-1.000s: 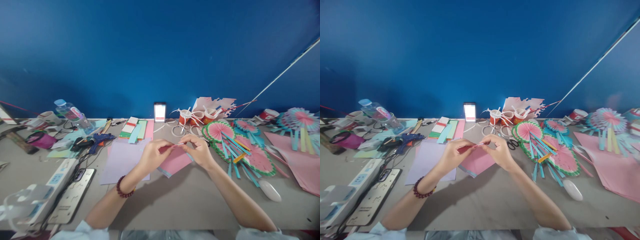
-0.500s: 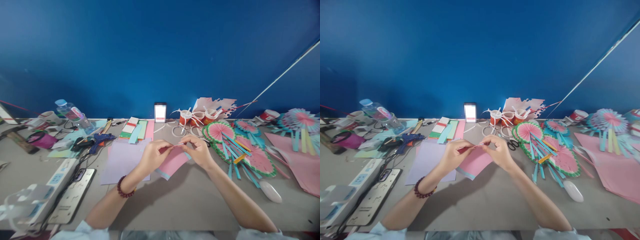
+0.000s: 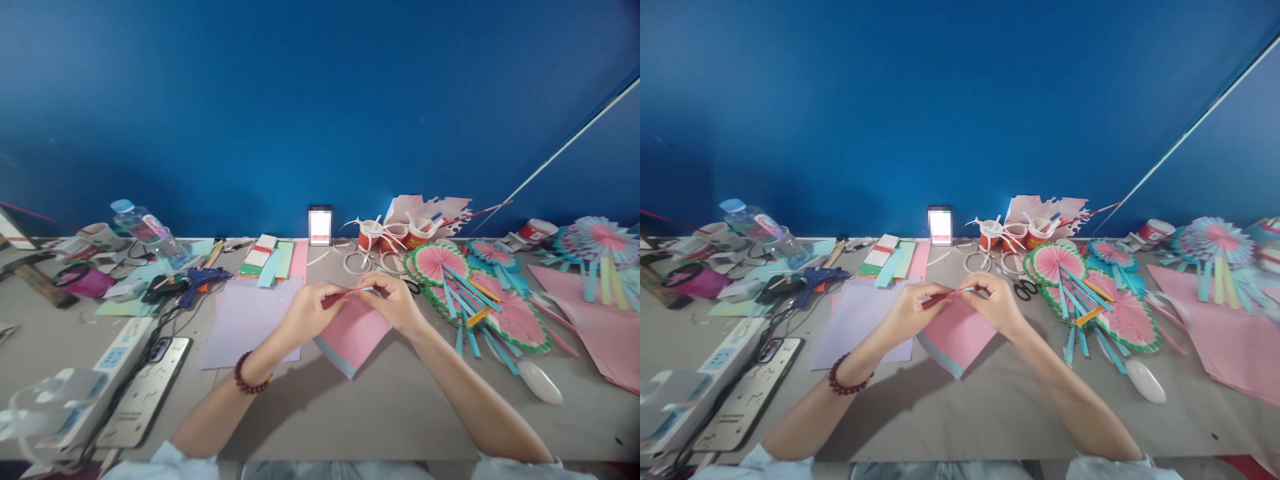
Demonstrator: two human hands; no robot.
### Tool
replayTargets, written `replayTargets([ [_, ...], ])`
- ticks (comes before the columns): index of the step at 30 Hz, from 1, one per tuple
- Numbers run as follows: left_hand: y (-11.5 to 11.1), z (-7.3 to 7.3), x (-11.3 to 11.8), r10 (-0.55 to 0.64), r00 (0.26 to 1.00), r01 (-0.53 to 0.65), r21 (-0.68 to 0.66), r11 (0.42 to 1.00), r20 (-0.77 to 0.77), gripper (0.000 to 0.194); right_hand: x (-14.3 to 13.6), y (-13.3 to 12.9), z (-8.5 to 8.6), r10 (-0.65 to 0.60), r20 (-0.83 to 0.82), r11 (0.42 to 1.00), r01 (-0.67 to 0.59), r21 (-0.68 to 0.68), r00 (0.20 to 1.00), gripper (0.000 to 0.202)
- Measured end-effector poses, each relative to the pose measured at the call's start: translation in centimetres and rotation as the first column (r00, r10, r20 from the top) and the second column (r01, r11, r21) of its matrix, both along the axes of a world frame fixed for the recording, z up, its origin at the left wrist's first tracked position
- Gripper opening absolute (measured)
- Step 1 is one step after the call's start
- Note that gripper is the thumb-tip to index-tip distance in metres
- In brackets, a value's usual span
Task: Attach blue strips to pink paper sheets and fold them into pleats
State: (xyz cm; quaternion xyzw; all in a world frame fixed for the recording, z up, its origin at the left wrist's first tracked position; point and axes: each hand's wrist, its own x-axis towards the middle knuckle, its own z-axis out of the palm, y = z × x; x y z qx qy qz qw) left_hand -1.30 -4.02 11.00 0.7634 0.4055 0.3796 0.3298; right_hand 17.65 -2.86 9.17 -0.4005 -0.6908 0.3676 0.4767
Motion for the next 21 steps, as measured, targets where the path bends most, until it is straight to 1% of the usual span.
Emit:
replayTargets([
  [4,0.15,0.31,-0.14,0.032,0.998,-0.033,-0.02,0.999,-0.048,0.017,0.19,0.17,0.01,-0.06,0.0,0.998,0.06,-0.014,0.998,0.012],
  [8,0.28,0.16,-0.27,0.044,0.999,-0.044,-0.082,0.996,-0.006,0.016,0.16,0.24,-0.04,-0.064,-0.003,0.998,0.064,-0.025,0.998,0.012],
  [14,0.45,-0.13,-0.39,0.052,0.998,-0.046,-0.162,0.986,0.028,0.016,0.04,0.19,-0.11,-0.038,-0.018,0.998,0.037,-0.049,0.999,0.014],
  [18,0.46,-0.03,-0.35,0.043,0.999,-0.043,-0.165,0.985,-0.004,0.017,-0.05,-0.03,0.17,-0.017,0.005,0.996,0.017,-0.092,1.0,0.015],
  [21,0.46,-0.03,-0.27,0.014,1.0,-0.018,-0.174,0.985,-0.026,0.019,-0.05,-0.11,0.36,0.034,0.036,0.988,-0.029,-0.15,0.999,0.013],
])
